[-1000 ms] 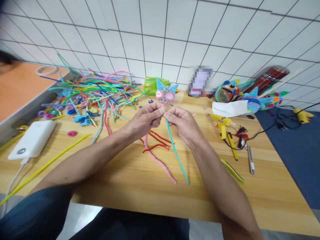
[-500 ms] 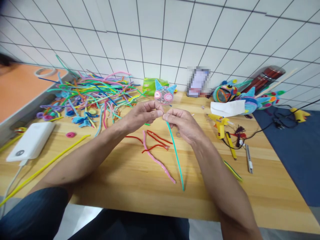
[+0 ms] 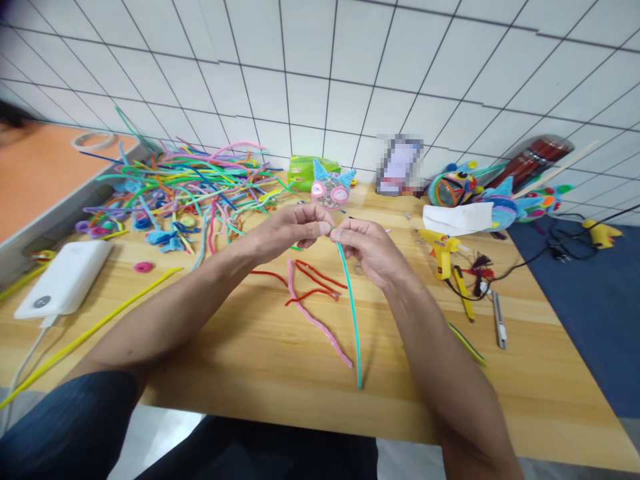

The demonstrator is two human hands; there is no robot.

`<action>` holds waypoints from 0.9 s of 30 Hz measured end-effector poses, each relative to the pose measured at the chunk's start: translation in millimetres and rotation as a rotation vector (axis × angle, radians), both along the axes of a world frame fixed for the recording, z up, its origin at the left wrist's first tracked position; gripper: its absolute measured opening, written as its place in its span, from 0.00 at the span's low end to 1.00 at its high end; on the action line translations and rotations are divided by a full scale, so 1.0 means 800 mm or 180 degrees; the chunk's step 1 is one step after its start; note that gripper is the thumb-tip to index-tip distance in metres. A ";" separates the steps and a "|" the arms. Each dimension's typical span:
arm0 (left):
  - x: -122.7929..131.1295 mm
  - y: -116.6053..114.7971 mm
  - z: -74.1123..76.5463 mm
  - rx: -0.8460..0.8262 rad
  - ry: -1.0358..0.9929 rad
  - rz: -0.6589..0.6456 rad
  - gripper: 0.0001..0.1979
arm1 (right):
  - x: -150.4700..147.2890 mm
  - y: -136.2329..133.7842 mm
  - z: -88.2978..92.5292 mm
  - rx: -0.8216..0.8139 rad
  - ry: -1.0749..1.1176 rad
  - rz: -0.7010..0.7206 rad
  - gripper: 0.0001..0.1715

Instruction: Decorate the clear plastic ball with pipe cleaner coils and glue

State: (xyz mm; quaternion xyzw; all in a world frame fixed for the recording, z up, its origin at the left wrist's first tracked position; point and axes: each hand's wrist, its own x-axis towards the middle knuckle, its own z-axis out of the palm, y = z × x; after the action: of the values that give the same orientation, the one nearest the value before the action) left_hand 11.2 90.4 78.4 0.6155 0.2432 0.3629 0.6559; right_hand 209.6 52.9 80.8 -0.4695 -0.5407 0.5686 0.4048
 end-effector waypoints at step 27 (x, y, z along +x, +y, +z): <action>0.005 -0.006 -0.003 -0.0280 -0.0216 0.0269 0.16 | -0.003 -0.001 -0.004 -0.0044 0.0199 0.0036 0.25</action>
State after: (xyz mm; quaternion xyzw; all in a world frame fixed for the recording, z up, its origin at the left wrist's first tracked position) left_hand 15.2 86.0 76.1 0.5626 0.2623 0.3999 0.6743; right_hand 207.1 52.2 77.9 -0.4513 -0.5264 0.5891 0.4150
